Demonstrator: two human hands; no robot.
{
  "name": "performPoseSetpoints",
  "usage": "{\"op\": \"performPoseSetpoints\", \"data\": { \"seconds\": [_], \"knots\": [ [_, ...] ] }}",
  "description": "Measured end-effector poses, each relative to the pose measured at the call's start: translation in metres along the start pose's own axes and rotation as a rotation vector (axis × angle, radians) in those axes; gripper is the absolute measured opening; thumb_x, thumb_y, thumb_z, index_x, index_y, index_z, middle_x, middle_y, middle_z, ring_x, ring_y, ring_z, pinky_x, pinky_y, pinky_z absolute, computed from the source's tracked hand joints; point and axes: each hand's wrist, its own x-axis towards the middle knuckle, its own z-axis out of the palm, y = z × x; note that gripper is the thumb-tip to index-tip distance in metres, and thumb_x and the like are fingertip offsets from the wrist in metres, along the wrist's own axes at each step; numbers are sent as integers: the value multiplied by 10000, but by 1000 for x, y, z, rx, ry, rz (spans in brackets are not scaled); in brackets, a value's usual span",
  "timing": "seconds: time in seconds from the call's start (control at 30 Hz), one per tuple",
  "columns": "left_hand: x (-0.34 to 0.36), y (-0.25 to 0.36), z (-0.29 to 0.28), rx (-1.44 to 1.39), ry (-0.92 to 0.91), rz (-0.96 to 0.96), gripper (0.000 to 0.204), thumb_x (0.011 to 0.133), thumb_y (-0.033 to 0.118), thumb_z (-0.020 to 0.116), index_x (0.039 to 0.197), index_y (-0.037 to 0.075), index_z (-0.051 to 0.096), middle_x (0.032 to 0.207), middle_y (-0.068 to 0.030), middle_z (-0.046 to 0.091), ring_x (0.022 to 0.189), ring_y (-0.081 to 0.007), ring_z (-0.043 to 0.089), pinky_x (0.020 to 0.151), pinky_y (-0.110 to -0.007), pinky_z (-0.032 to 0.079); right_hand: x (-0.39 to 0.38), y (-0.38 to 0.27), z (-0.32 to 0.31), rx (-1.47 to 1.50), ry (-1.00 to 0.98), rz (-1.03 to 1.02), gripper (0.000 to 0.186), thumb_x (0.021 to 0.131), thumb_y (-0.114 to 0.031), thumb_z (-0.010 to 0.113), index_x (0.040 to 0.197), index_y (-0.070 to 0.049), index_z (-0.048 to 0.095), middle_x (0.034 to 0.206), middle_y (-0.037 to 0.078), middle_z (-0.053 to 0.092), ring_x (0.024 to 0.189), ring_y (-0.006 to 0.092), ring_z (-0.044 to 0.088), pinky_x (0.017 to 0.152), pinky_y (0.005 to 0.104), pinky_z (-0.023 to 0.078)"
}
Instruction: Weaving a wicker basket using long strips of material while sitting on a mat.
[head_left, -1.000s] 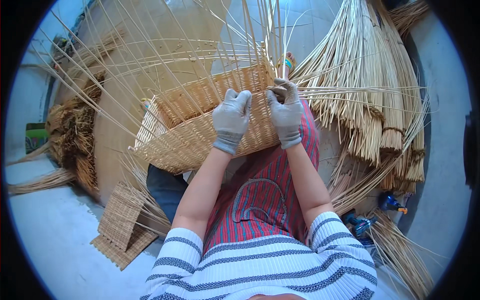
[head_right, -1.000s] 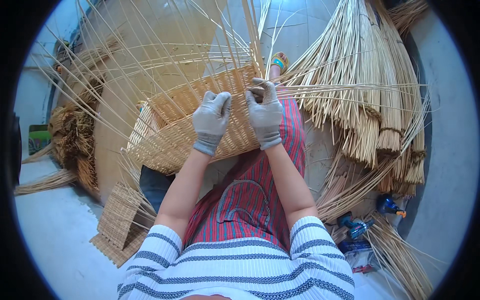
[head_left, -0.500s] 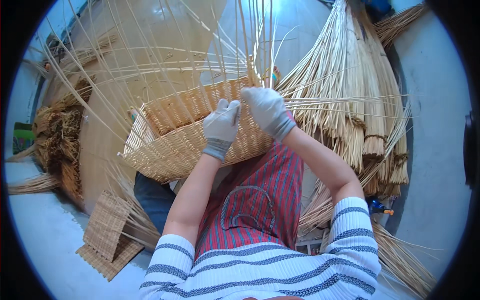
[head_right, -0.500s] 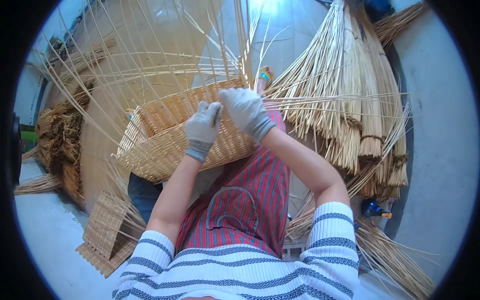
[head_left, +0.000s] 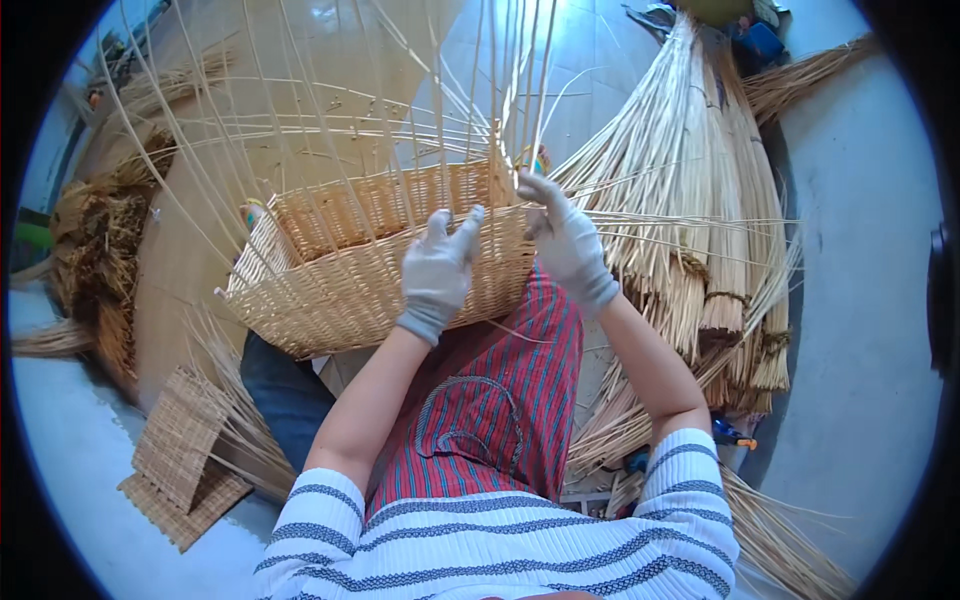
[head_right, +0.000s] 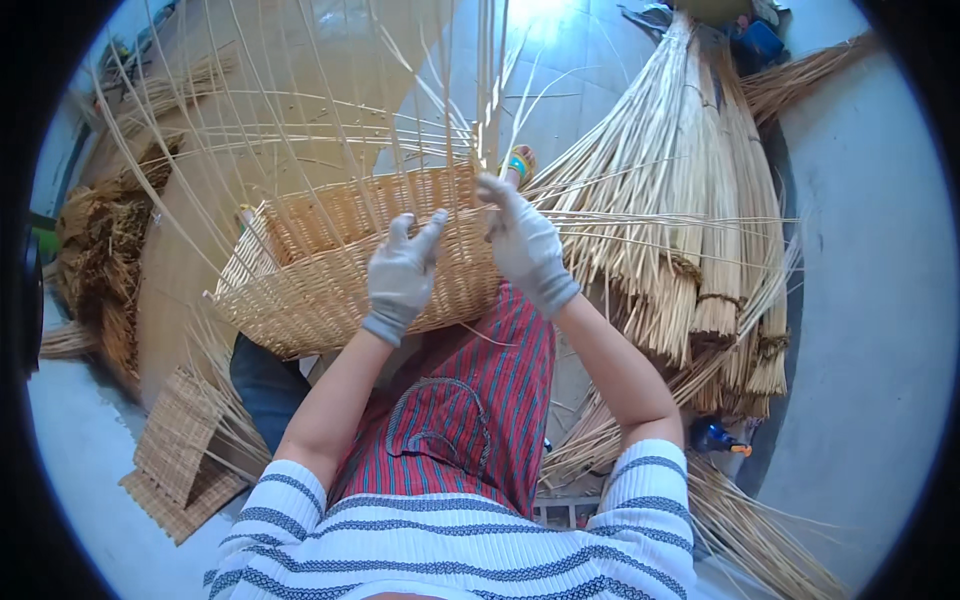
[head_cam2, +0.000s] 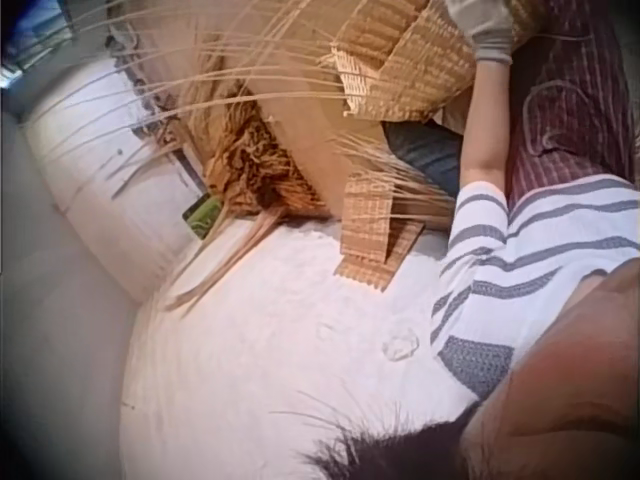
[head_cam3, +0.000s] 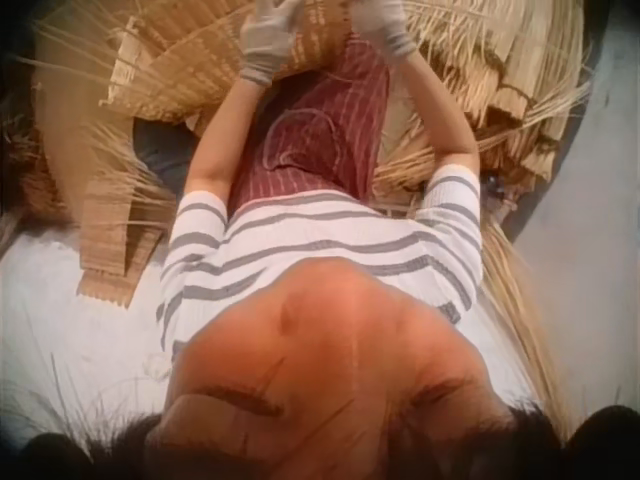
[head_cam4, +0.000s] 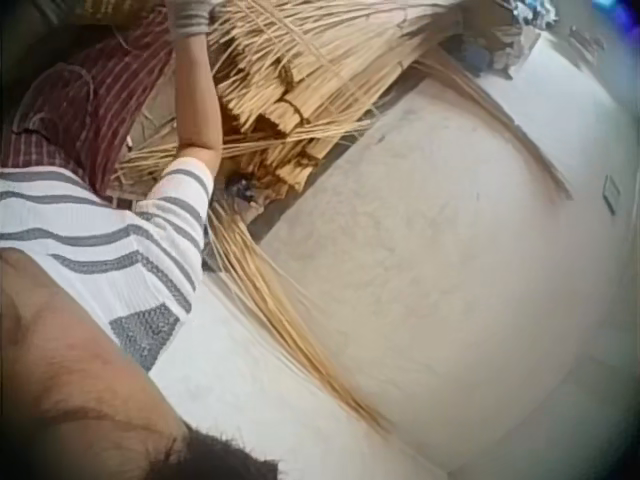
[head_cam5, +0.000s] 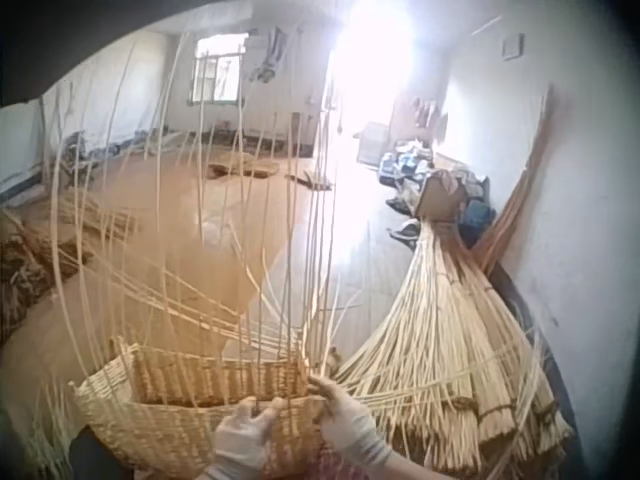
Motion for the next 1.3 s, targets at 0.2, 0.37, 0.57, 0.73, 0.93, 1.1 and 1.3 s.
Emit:
{"op": "performPoseSetpoints", "data": {
  "seconds": [0.2,0.37,0.57,0.73,0.93,1.1,1.3],
  "knots": [
    [15,-20,1,-735,-108,-330,443,936,97,633,1368,89,538,1228,-131,651,843,-221,665,726,-348,553,31,33,45,-253,-134,112,276,1025,-327,535,1032,-73,641,899,227,686,888,413,667,749,502,520],
    [19,-49,5,-1030,-432,-472,336,975,-35,550,1268,108,633,939,11,678,537,-23,513,465,-207,467,30,47,49,-175,-142,143,240,998,-283,555,956,-63,643,847,240,661,855,456,635,752,499,513],
    [10,-50,14,-904,-249,-254,356,971,36,598,1317,123,591,907,-13,654,604,-57,555,511,-245,503,28,38,52,-236,-136,248,207,990,-261,572,1073,-95,665,918,201,705,918,382,689,819,463,528],
    [25,-52,29,-507,-219,-272,290,866,159,737,1121,72,633,956,-137,727,785,-219,695,733,-354,556,-55,5,86,79,314,-19,490,920,-50,633,1398,-44,525,1339,166,623,1284,286,587,1071,378,462],
    [30,-65,-12,-827,-109,-323,116,842,14,723,934,45,659,840,-36,700,772,-126,647,726,-291,526,-150,56,127,385,720,414,405,937,-57,588,1332,9,529,1265,135,588,1154,239,575,1042,348,448],
    [9,-93,-121,-913,-170,-603,186,887,-13,695,1055,60,663,852,17,664,757,-75,611,700,-255,529,-115,81,90,903,471,805,491,1023,-360,515,1388,-31,517,1156,114,671,1008,228,652,888,382,541],
    [20,-107,-194,-999,89,-136,237,905,81,741,1128,57,667,927,12,688,729,-62,618,571,-236,506,-94,-22,22,1705,-143,357,563,1077,-435,406,1485,-48,437,1443,177,548,1267,353,576,1076,507,473]
  ]
}}
